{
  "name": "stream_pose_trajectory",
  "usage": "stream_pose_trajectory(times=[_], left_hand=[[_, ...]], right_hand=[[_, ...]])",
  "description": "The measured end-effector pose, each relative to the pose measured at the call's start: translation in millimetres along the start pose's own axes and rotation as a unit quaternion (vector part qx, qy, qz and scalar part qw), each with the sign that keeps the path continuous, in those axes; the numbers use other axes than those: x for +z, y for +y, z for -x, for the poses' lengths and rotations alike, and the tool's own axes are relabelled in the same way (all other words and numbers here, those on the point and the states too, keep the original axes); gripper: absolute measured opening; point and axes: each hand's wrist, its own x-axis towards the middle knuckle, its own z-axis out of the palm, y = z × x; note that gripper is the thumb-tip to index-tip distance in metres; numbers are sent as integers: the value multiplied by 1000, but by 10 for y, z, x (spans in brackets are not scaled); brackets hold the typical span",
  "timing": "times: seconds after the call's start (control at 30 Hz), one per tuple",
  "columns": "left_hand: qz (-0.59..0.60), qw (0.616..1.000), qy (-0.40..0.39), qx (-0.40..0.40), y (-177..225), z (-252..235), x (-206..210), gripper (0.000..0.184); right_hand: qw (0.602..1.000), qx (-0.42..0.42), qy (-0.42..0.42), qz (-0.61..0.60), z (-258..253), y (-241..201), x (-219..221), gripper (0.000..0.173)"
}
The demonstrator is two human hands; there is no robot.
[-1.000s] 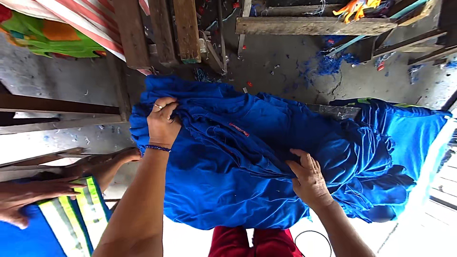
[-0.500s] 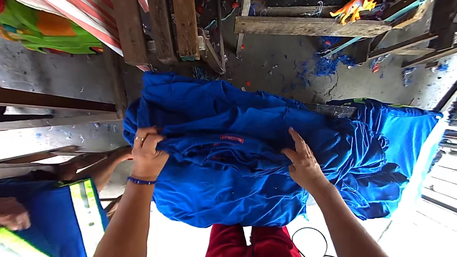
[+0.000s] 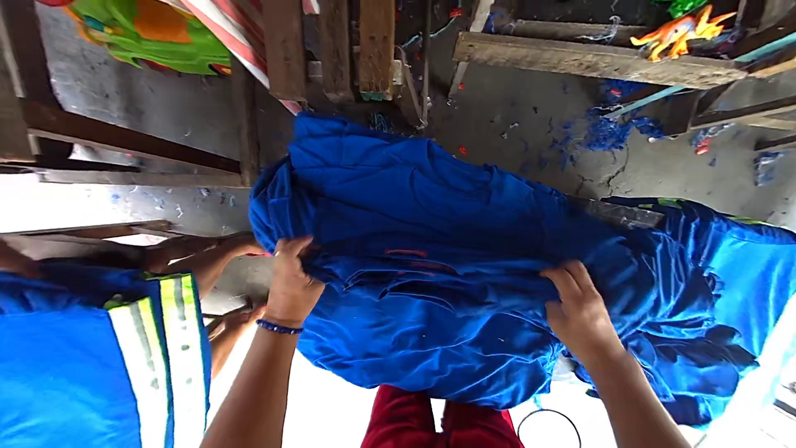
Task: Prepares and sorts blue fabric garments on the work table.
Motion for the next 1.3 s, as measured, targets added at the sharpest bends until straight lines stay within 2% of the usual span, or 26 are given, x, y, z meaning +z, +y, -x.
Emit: stream_pose_trajectory(times=[0.03,0.1,0.2,0.27,0.37,0.5,0.57,0.63,0.77,0.87,0.97,1.03,1.17,1.23,1.3], left_hand=[[-17,999,-33,-1,42,-161,-22,54],[-22,996,-85,29,84,-539,22,48],[-14,972,-231,45,104,-1161,195,38],[-56,941,-329,62,56,-1495,380,36],[-120,898,-419,55,39,-1776,593,38],[-156,872,-464,26,92,-1865,627,46],[-171,872,-457,46,53,-1863,615,43],[-172,887,-418,95,42,-1765,570,36],[-52,957,-238,157,-117,-1322,323,26],[-21,984,-92,152,-212,-673,157,20],[-29,991,0,132,-271,-102,146,17],[-34,991,39,123,-260,84,194,14],[-27,990,60,123,-241,72,227,11],[4,991,48,126,-235,-41,208,11],[29,993,21,116,-207,-202,173,23]], right_hand=[[999,2,34,3,184,-73,-15,29],[996,21,86,12,462,-247,-4,30],[994,63,88,-9,603,-425,62,59],[995,77,64,-15,575,-451,82,67],[996,53,66,-2,531,-386,125,60],[997,39,69,-1,515,-332,131,47],[997,44,59,-8,473,-322,107,43],[998,53,38,-21,409,-277,57,42],[994,91,-44,-46,91,-75,-48,41],[974,152,-163,-49,-327,17,-131,37],[960,153,-233,-34,-711,83,-64,46],[955,148,-258,-10,-860,119,13,49],[959,177,-220,0,-799,69,7,54],[973,178,-146,-20,-540,-1,-100,55],[989,138,-30,-39,-187,-77,-178,64]])
